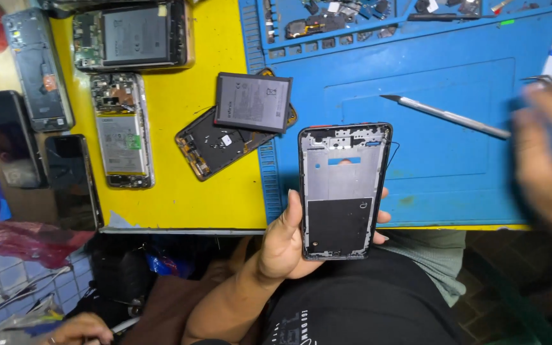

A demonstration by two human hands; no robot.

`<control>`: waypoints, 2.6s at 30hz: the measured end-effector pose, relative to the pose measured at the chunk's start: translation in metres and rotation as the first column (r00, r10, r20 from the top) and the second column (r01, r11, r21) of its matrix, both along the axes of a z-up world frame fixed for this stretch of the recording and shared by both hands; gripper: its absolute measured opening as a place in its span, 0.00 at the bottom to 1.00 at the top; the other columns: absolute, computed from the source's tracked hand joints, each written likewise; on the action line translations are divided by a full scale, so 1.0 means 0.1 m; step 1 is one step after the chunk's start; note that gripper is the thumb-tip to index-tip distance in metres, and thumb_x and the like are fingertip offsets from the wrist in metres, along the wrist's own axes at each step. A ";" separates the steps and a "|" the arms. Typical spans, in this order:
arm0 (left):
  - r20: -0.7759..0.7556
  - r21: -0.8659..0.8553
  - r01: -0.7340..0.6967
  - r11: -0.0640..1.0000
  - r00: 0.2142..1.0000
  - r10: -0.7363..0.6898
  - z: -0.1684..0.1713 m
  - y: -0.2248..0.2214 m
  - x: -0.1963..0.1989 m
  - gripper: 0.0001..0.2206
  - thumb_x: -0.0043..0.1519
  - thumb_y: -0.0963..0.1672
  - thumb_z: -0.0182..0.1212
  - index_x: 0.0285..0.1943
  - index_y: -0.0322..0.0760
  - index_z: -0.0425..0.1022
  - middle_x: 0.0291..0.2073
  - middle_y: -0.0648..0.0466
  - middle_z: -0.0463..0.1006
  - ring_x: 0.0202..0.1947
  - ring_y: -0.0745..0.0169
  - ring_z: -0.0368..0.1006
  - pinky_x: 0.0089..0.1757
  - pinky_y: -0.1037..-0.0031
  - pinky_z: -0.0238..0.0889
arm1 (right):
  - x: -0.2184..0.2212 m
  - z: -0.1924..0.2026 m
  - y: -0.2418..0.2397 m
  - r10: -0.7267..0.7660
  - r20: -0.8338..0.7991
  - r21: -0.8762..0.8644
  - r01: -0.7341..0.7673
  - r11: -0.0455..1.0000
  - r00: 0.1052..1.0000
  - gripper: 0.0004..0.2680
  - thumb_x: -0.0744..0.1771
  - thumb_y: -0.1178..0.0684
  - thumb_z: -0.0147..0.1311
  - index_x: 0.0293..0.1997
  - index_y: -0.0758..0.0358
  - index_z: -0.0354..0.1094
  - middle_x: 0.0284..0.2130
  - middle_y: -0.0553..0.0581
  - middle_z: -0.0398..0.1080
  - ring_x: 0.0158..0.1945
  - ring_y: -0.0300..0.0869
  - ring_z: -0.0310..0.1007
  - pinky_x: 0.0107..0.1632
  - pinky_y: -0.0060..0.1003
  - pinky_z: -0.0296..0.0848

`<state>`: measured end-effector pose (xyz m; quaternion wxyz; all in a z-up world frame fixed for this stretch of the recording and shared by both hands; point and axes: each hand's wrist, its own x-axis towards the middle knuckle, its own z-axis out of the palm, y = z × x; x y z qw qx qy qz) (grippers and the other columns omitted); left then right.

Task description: Cleaning adhesive and residue from a mobile phone frame using a metal scraper and a toothbrush.

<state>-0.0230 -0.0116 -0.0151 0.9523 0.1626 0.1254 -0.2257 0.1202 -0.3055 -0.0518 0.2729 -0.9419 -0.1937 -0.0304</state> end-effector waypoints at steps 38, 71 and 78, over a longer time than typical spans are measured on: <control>0.185 0.666 -0.718 -0.200 0.418 -0.889 0.00 0.26 0.44 0.30 0.57 0.54 0.83 0.64 0.45 0.74 0.68 0.53 0.70 0.70 0.44 0.63 0.63 0.44 0.54 | -0.75 0.45 0.55 0.554 0.130 0.001 -0.559 0.829 0.822 0.09 0.70 0.60 0.46 0.50 0.68 0.74 0.42 0.61 0.74 0.35 0.51 0.67 0.36 0.45 0.64; 0.284 0.571 -0.811 -0.129 0.343 -0.895 0.00 0.26 0.60 0.24 0.62 0.58 0.78 0.56 0.43 0.81 0.59 0.52 0.77 0.65 0.42 0.68 0.58 0.33 0.56 | -0.91 0.43 0.63 0.480 0.230 -0.070 -0.477 0.876 0.847 0.04 0.68 0.57 0.61 0.44 0.64 0.77 0.39 0.54 0.77 0.30 0.46 0.65 0.35 0.42 0.64; 0.280 0.575 -0.808 -0.130 0.344 -0.896 0.01 0.26 0.60 0.24 0.62 0.58 0.78 0.56 0.43 0.81 0.59 0.51 0.77 0.65 0.41 0.68 0.58 0.33 0.56 | -0.91 0.44 0.61 0.467 0.189 -0.033 -0.470 0.882 0.863 0.05 0.68 0.58 0.59 0.47 0.65 0.76 0.42 0.55 0.78 0.31 0.47 0.64 0.34 0.42 0.63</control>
